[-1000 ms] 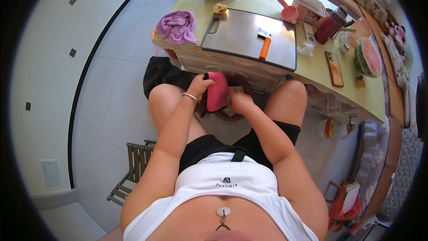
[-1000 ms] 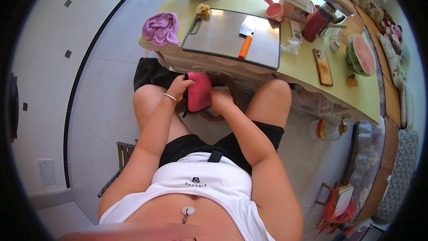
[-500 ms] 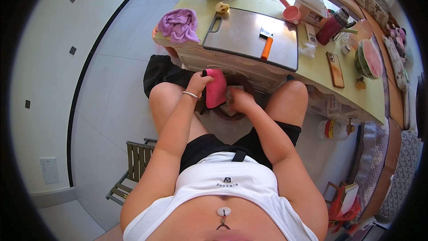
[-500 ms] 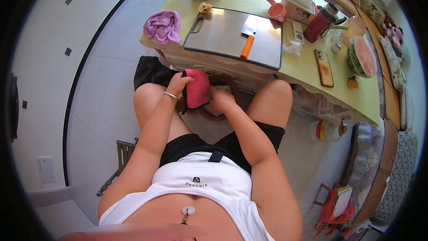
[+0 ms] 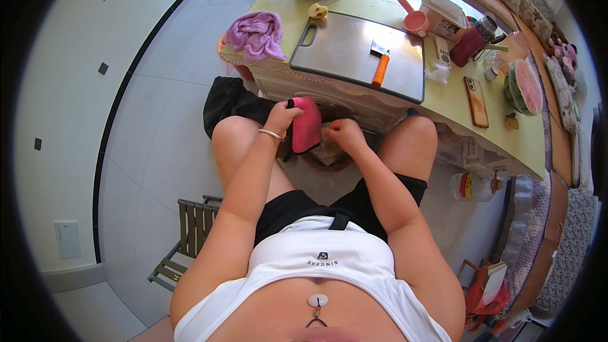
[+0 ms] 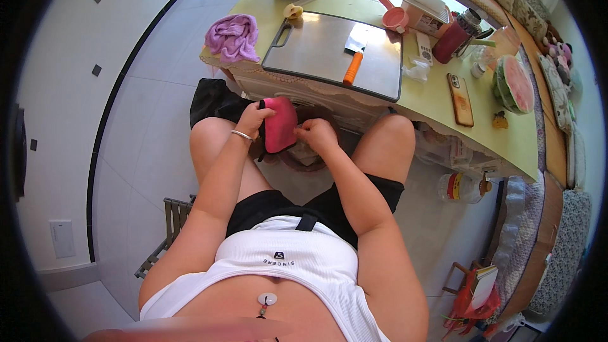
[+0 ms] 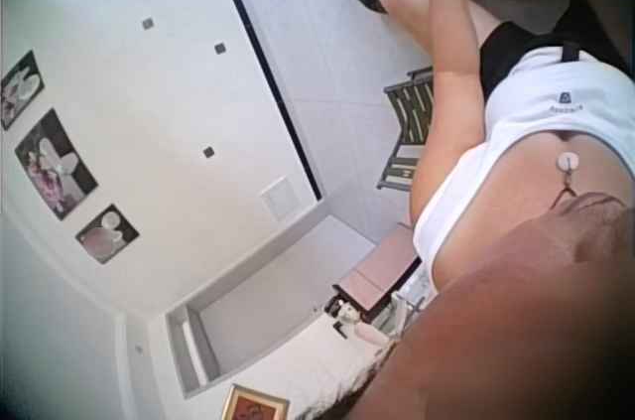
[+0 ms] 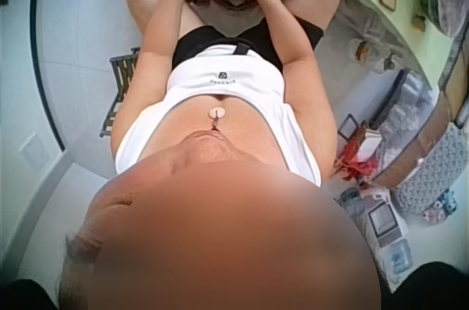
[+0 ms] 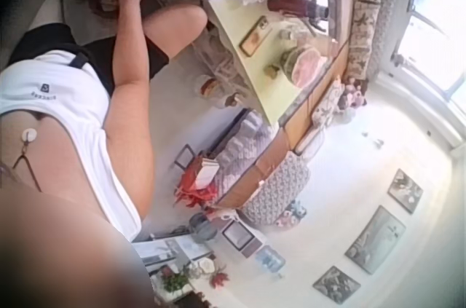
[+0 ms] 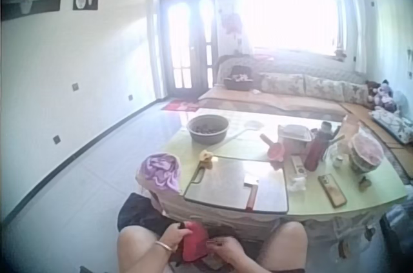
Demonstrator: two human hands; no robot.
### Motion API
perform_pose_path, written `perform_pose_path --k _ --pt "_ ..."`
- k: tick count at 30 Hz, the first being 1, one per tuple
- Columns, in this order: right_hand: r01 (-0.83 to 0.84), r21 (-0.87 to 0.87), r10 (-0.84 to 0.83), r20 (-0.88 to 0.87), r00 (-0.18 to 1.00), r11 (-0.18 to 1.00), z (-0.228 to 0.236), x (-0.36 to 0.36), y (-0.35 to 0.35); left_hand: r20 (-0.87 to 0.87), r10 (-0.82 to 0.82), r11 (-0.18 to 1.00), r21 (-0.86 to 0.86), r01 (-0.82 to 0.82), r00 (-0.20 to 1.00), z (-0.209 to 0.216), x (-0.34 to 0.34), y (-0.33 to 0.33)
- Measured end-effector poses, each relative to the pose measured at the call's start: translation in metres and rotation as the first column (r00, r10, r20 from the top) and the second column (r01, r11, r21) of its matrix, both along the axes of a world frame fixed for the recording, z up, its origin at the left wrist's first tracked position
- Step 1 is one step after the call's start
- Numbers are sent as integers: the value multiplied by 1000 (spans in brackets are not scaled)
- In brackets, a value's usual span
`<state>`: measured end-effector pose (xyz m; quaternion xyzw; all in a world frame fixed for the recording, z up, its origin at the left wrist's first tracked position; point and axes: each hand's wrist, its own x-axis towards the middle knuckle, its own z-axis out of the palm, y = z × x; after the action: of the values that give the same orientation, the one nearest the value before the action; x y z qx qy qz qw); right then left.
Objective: The person sits on the floor and wipes a metal cutting board using a pink cloth and a white tissue. They handle a knife and a bowl of grapes on the table but do not cut or eat them. The person repeatedly wipes the board surface and then places the board on the table.
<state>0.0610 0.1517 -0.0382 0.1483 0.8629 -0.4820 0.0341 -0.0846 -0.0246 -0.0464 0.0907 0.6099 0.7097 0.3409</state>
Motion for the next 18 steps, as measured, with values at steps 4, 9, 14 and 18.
perform_pose_path --k 4,9,14,18 --pt "-9 502 22 -20 1000 865 -20 15 -15 -4 3 1000 -12 -4 1000 0 1 2" --pt "-216 462 52 341 938 860 -1 -1 -9 41 -36 998 47 34 999 8 3 -1" --pt "-108 530 -47 271 961 841 -15 1 -9 89 -170 972 180 152 981 30 11 -3" --pt "-188 494 -27 396 918 849 -17 -6 2 76 -194 934 318 160 978 58 18 -5"
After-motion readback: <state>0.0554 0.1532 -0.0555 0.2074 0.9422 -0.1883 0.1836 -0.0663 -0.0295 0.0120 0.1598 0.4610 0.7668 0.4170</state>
